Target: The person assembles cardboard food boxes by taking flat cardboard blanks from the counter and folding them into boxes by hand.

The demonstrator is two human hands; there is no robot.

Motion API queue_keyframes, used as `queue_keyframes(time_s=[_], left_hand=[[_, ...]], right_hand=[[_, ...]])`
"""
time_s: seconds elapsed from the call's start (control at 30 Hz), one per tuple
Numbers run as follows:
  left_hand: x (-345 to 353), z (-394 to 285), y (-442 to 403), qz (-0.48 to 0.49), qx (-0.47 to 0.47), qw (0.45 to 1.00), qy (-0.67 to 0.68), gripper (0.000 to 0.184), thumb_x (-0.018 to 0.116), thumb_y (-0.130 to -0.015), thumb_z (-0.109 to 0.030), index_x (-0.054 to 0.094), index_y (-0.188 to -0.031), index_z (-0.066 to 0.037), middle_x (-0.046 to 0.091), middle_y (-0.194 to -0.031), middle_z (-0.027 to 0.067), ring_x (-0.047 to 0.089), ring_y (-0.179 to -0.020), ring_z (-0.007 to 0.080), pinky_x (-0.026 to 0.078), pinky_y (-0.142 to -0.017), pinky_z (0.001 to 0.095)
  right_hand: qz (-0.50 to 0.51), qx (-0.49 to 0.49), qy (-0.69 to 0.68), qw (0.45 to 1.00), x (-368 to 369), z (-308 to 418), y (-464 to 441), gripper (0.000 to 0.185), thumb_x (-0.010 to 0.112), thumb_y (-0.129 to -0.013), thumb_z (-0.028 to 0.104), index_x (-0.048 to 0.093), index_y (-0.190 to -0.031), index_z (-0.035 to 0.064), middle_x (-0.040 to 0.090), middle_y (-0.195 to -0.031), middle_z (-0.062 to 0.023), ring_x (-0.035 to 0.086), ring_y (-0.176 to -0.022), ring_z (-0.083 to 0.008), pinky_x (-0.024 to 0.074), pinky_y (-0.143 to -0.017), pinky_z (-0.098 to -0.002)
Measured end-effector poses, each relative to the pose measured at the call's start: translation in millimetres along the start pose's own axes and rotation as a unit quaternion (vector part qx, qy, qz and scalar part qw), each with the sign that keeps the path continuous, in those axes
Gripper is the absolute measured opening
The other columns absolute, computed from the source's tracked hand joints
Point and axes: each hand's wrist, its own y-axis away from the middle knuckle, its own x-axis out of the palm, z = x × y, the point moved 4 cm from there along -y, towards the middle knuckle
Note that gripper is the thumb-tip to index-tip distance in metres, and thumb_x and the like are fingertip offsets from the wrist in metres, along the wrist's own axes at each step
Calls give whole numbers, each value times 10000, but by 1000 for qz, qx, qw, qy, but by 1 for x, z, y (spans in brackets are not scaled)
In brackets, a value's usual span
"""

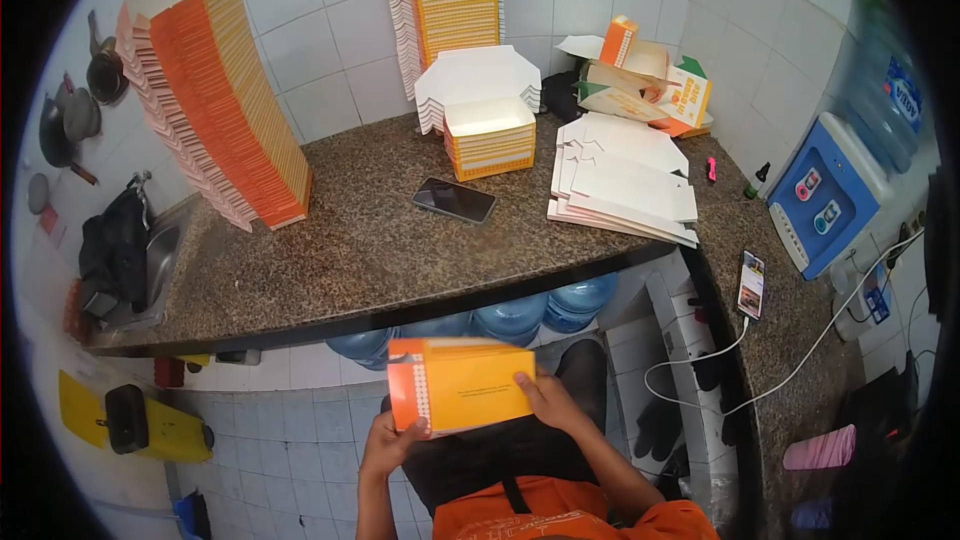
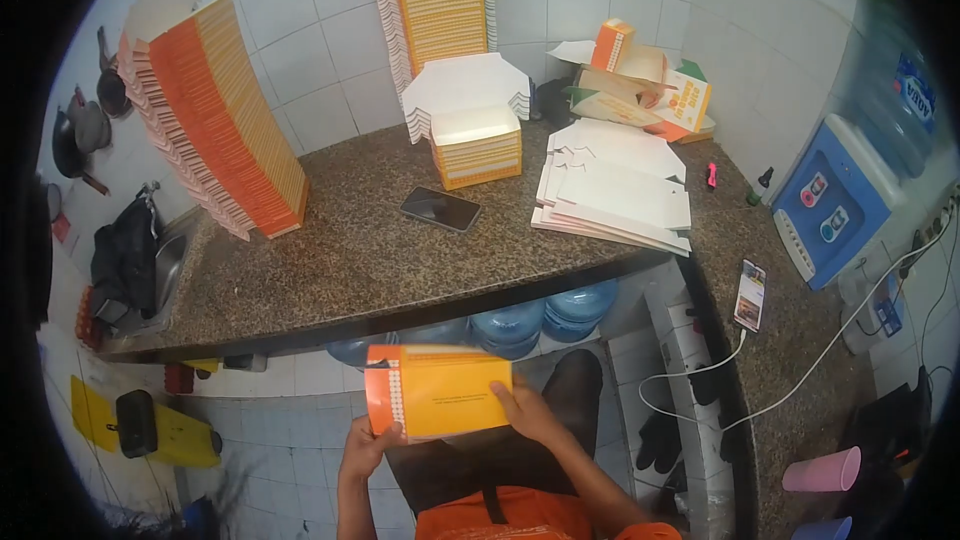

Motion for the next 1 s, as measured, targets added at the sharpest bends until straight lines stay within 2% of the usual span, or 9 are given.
queue_keyframes(time_s=[0.13, 0.2, 0.23, 0.4, 0.5, 0.6, 0.67, 0.77, 1.0], left_hand=[[31, -6, 3, 58, 38, 992, -103, 269, 676, -971, -216, 695, -1075, 31, 727, -911, 72, 678, -817, 128, 542, -686, 266], [45, 4, 6, 99, 105, 966, -212, 262, 654, -986, -216, 694, -1102, 16, 725, -919, 69, 670, -800, 121, 550, -676, 268], [47, 13, 8, 113, -27, 983, -139, 247, 663, -977, -211, 701, -1089, 5, 726, -912, 72, 671, -821, 114, 554, -693, 270], [53, 55, 30, 206, -352, 883, 232, 309, 657, -974, -208, 621, -1194, 5, 705, -963, 78, 700, -807, 169, 570, -670, 297], [67, 85, 20, 169, -327, 890, 271, 270, 606, -980, -144, 576, -1192, 19, 691, -983, 107, 705, -795, 185, 581, -660, 307], [75, 62, 14, 153, -283, 907, 272, 275, 531, -973, -86, 552, -1202, 66, 684, -1018, 152, 716, -850, 204, 590, -690, 300], [75, 48, 10, 128, -296, 896, 307, 312, 538, -964, -89, 550, -1219, 91, 683, -1036, 154, 713, -894, 214, 588, -720, 298], [79, 27, 5, 94, -252, 918, 293, 312, 551, -993, -147, 592, -1192, 90, 691, -1055, 157, 708, -904, 201, 583, -732, 299], [68, 16, 7, 199, -88, 975, 41, 202, 647, -985, -155, 685, -1103, 5, 711, -961, 8, 626, -863, 47, 498, -752, 217]], right_hand=[[-145, -123, 370, 910, -10, 25, -11, 472, 461, -1056, 332, 532, -1357, -24, 639, -1182, -248, 574, -1196, -392, 398, -1051, -392], [119, -119, -81, 982, 29, 19, -22, 463, 472, -1056, 334, 542, -1359, -9, 653, -1192, -212, 597, -1193, -320, 421, -1036, -382], [192, -3, -248, 949, 36, 42, -16, 428, 535, -1035, 323, 589, -1311, 0, 666, -1202, -138, 613, -1156, -201, 464, -983, -336], [97, -47, -382, 918, 31, 55, -8, 370, 666, -963, 294, 674, -1196, 6, 687, -1035, -45, 623, -1020, -105, 499, -848, -256], [422, -69, -130, 894, 49, 85, -8, 295, 765, -853, 273, 753, -1089, 97, 664, -975, -69, 643, -904, -198, 488, -808, -300], [457, -90, 10, 885, 27, 72, -13, 330, 792, -821, 254, 746, -1114, 108, 646, -968, -61, 635, -935, -198, 481, -811, -303], [432, -96, -16, 897, 26, 68, -6, 365, 814, -779, 258, 742, -1102, 104, 659, -994, -75, 643, -956, -235, 489, -838, -325], [127, -42, 24, 991, 13, 70, -14, 240, 741, -849, 214, 734, -1051, 84, 651, -1011, -95, 636, -999, -251, 485, -871, -330], [126, -224, -18, 966, 51, 78, -1, 161, 649, -924, 167, 750, -1017, 84, 609, -1072, -96, 597, -1042, -276, 455, -930, -378]])
